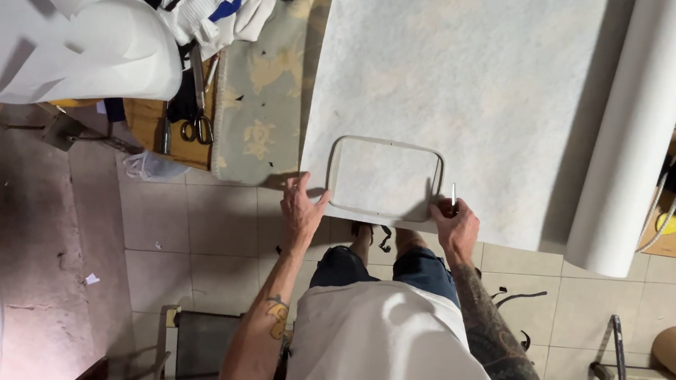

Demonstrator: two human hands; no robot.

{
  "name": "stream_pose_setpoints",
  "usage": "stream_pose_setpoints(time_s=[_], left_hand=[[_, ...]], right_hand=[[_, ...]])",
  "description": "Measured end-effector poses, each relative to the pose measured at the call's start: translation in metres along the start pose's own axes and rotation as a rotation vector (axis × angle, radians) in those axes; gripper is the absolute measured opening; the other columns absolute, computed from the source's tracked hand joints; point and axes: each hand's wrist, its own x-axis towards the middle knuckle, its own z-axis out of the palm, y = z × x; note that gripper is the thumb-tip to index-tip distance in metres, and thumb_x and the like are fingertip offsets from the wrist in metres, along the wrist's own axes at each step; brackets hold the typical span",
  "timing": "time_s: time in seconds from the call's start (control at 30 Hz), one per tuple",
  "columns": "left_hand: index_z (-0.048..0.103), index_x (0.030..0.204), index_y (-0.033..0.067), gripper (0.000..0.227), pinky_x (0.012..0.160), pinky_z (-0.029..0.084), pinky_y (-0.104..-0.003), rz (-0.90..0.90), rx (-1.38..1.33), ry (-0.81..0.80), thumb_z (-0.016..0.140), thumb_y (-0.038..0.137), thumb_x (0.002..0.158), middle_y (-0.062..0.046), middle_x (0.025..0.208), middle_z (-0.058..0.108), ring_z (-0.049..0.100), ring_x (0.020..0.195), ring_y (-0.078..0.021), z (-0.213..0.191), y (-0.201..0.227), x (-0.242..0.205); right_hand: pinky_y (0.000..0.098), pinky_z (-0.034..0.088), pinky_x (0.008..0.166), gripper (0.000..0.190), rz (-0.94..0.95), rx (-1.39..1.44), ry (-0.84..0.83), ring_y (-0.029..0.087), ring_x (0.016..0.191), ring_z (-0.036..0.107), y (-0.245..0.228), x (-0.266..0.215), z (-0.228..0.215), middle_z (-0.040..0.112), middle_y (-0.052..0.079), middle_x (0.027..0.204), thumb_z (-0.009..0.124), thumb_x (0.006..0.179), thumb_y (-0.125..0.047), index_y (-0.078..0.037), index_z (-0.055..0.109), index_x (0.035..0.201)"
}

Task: The person unrolls a large sheet of white paper onto a workbench and uses a rectangular metal frame as a guide. They cut the paper along the frame's edge with scissors, then lift the cut sheet to inspect it. This process is repeated multiple times to produce several identical rectangular pieces.

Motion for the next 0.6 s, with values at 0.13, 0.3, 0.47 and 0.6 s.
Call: stream_pose_setpoints(time_s=[0.13, 0.3, 0.47, 0.6], left_hand=[[0.051, 0.111, 0.0155, 0.057, 0.078, 0.043, -0.042, -0.015, 0.038, 0.024, 0.075, 0.039, 0.065, -0.007, 0.103, 0.053, 0.057, 0.093, -0.0258, 0.014, -0.012, 0.011], [0.053, 0.107, 0.0142, 0.052, 0.077, 0.044, -0.045, 0.256, 0.062, 0.133, 0.077, 0.029, 0.063, -0.010, 0.103, 0.050, 0.055, 0.094, -0.0303, 0.014, -0.011, 0.037], [0.058, 0.107, 0.0162, 0.054, 0.078, 0.042, -0.047, 0.364, 0.254, 0.036, 0.075, 0.034, 0.059, -0.005, 0.107, 0.049, 0.055, 0.095, -0.0266, 0.017, 0.009, 0.083], [0.055, 0.110, 0.0120, 0.057, 0.079, 0.042, -0.048, 0.377, 0.207, 0.018, 0.075, 0.027, 0.058, -0.011, 0.108, 0.050, 0.055, 0.095, -0.0321, 0.019, 0.007, 0.087]], right_hand=[[0.0451, 0.050, 0.069, 0.032, -0.005, -0.060, -0.001, 0.036, 0.076, 0.063, -0.009, -0.002, 0.005, 0.064, 0.014, 0.071, 0.072, 0.070, -0.035, -0.007, 0.061, 0.084], [0.0451, 0.049, 0.067, 0.031, 0.004, -0.069, 0.056, 0.037, 0.074, 0.063, -0.018, -0.010, -0.002, 0.063, 0.014, 0.068, 0.072, 0.071, -0.034, -0.007, 0.060, 0.080], [0.0463, 0.050, 0.068, 0.039, 0.102, -0.183, 0.057, 0.036, 0.077, 0.063, -0.021, 0.005, 0.009, 0.063, 0.014, 0.070, 0.070, 0.068, -0.045, -0.009, 0.059, 0.080], [0.0461, 0.050, 0.065, 0.043, 0.101, -0.190, 0.037, 0.036, 0.076, 0.063, -0.012, 0.020, 0.010, 0.063, 0.013, 0.068, 0.072, 0.063, -0.050, -0.011, 0.059, 0.076]])
